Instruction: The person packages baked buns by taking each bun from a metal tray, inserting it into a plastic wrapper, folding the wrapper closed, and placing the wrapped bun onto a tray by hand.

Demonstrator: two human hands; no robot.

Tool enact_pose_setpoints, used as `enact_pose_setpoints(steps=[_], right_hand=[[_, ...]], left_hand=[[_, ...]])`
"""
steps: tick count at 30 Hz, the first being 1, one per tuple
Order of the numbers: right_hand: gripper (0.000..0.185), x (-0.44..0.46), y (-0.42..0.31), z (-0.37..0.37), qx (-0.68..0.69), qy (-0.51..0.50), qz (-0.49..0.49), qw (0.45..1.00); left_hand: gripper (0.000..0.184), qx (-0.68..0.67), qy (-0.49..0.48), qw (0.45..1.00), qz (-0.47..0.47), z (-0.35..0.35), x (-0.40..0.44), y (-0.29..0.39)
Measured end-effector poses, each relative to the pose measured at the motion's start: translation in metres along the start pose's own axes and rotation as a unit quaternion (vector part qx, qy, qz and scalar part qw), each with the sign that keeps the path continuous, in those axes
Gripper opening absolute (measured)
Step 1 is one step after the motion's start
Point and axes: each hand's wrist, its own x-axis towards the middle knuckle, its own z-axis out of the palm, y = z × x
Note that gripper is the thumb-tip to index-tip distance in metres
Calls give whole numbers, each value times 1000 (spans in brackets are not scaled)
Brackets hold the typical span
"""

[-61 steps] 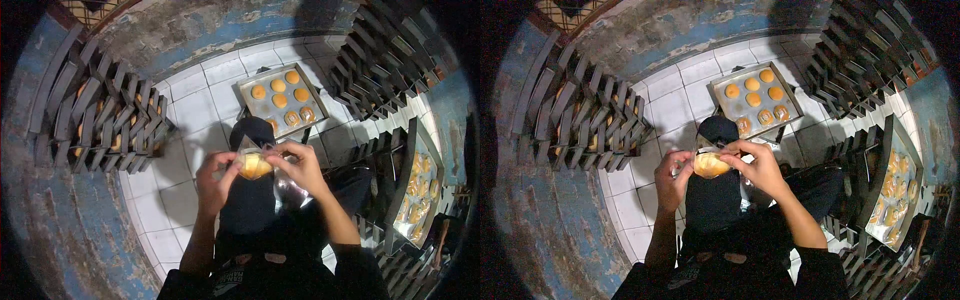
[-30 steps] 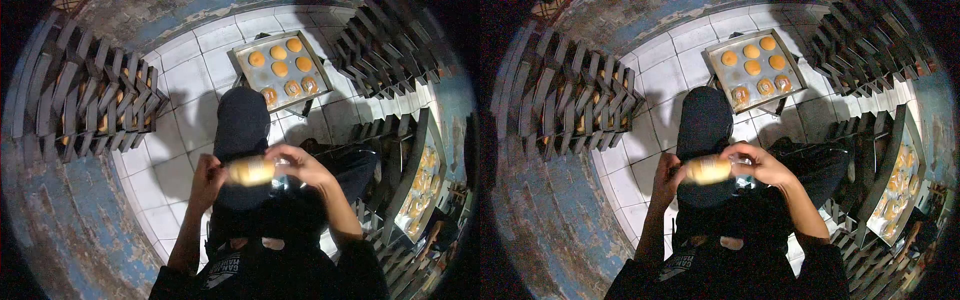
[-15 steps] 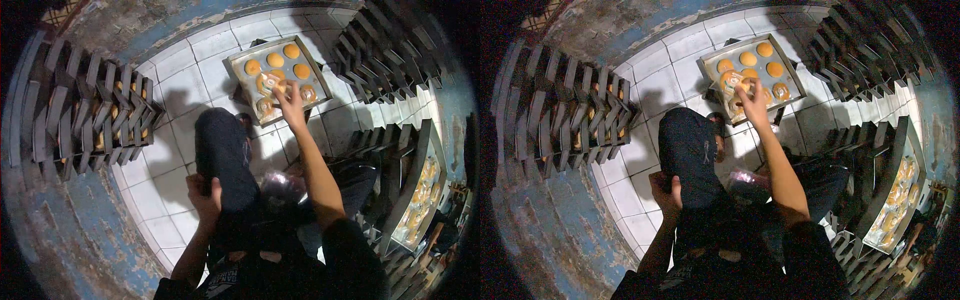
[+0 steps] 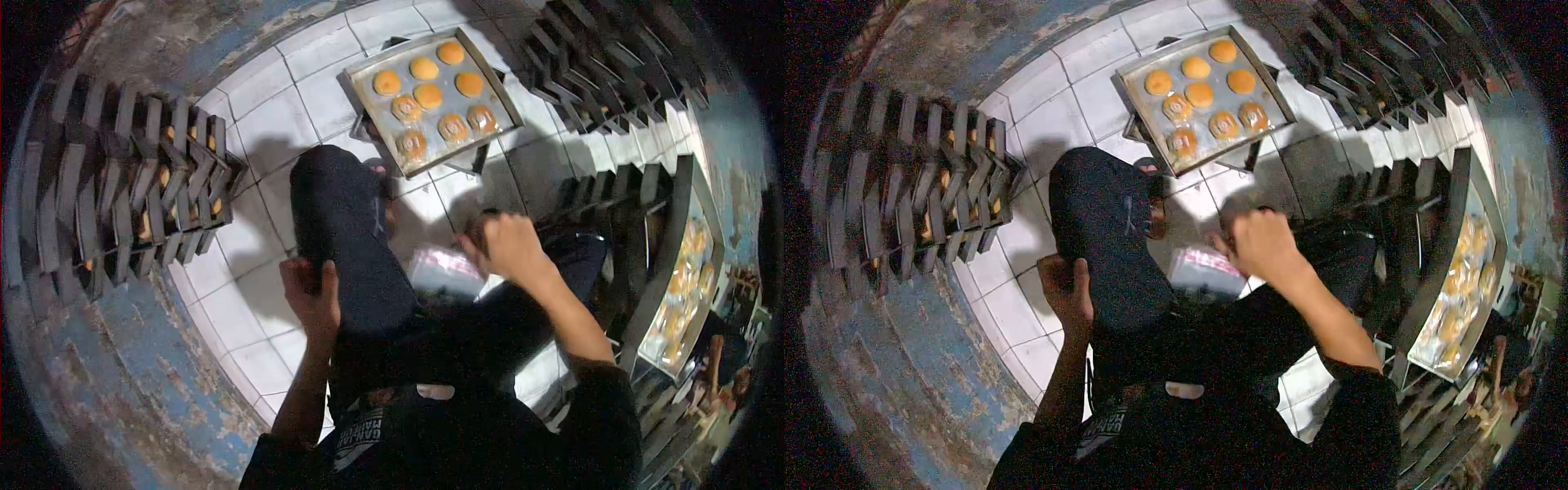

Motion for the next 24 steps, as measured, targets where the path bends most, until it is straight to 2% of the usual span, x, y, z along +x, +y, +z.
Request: enact_pose_setpoints(steps=[1, 3, 4, 5, 7, 8, 11, 12, 13, 14, 15, 17, 18, 19, 21, 22, 23, 24], right_hand=[[59, -25, -8, -2, -24, -7, -21, 999], [58, -50, -28, 10, -34, -140, -4, 990], [57, -68, -34, 39, -78, -111, -30, 990], [44, -71, -45, 49, -70, -184, -18, 980], [30, -84, -60, 86, -72, -156, -44, 984], [21, -93, -61, 110, -80, -119, -103, 984], [24, -96, -72, 108, -6, -138, -118, 983], [21, -92, -73, 88, 43, -161, -94, 982], [21, -89, -67, 65, 41, -157, -96, 982], [23, -85, -60, 33, 142, -103, -92, 980], [25, -82, -53, 5, 241, -48, -86, 965], [21, -82, -36, -35, 324, 25, -62, 944], [23, -79, -32, -64, 394, 30, -61, 917], [23, -77, -28, -72, 390, 34, -62, 918], [20, -73, -19, -83, 498, 54, -56, 864], [23, -69, -17, -86, 507, 74, -57, 857], [23, -66, -14, -90, 505, 75, -59, 858], [25, -64, -10, -93, 531, 112, -21, 840]], left_hand=[[29, -29, -5, 1000, 10, 2, 1, 0], [27, 22, -23, 999, 19, 2, -2, 12], [25, 19, -28, 999, 19, 2, -4, 16], [23, 16, -32, 999, 19, 3, -5, 21], [21, 7, -55, 997, 47, 2, -12, 37], [19, -2, -73, 995, 70, 2, -17, 45], [20, -77, -124, 988, 49, 10, -36, 68], [30, -110, -173, 979, 11, 12, -42, 69], [51, 105, -253, 952, 136, 6, -37, 65], [67, -7, -290, 957, 25, 10, -43, 69], [83, -120, -320, 936, -86, 18, -51, 74], [87, -172, -321, 915, -173, 31, -64, 74], [88, -263, -313, 876, -254, 38, -69, 77], [79, -321, -312, 841, -305, 43, -70, 66], [58, -452, -375, 724, -362, 54, -59, 54], [58, -454, -376, 724, -359, 54, -57, 50], [43, -409, -371, 752, -360, 54, -52, 55], [32, -363, -363, 779, -360, 52, -47, 60]])
